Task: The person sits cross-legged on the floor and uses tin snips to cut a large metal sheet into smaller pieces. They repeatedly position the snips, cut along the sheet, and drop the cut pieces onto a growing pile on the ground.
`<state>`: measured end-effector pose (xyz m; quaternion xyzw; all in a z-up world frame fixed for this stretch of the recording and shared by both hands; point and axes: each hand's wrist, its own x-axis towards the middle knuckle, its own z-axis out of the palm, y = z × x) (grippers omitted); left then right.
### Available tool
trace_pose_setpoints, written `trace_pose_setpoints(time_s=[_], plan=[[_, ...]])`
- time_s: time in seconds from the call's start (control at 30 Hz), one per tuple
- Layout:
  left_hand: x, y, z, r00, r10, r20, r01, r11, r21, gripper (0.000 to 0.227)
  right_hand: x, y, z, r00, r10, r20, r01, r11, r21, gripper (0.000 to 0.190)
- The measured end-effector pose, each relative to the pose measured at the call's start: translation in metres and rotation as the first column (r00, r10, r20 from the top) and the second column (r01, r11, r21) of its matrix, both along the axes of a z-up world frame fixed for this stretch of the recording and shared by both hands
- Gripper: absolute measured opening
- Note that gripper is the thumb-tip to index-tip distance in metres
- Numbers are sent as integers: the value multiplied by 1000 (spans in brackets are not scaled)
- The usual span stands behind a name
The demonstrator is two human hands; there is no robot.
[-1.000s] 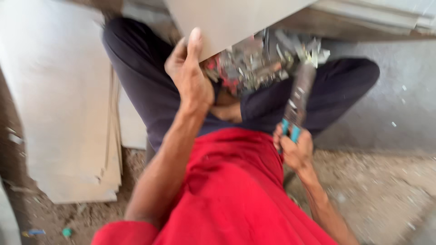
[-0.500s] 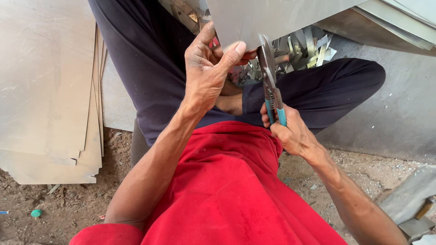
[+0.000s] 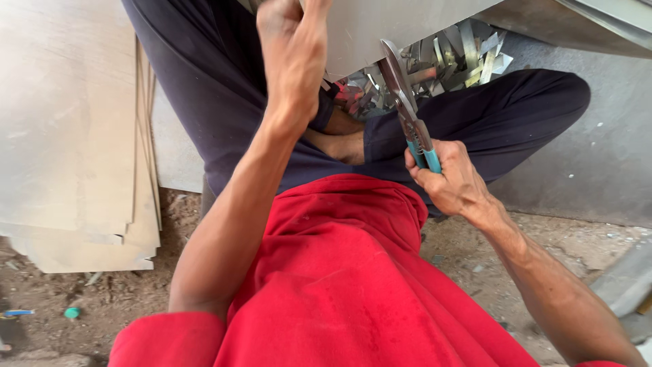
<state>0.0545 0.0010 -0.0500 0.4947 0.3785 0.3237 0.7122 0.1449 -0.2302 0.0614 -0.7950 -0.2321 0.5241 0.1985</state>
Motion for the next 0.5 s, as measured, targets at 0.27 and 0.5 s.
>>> trace_pose_setpoints(time_s=[0.27, 0.5], plan=[[3, -58, 15, 998, 53, 15, -52, 994, -95, 50, 7, -46, -10, 884, -327, -334, 332, 942, -46, 37], [39, -97, 38, 893, -397, 211, 448, 823, -349, 35, -64, -63, -15, 698, -573, -429, 684, 711, 162, 70]])
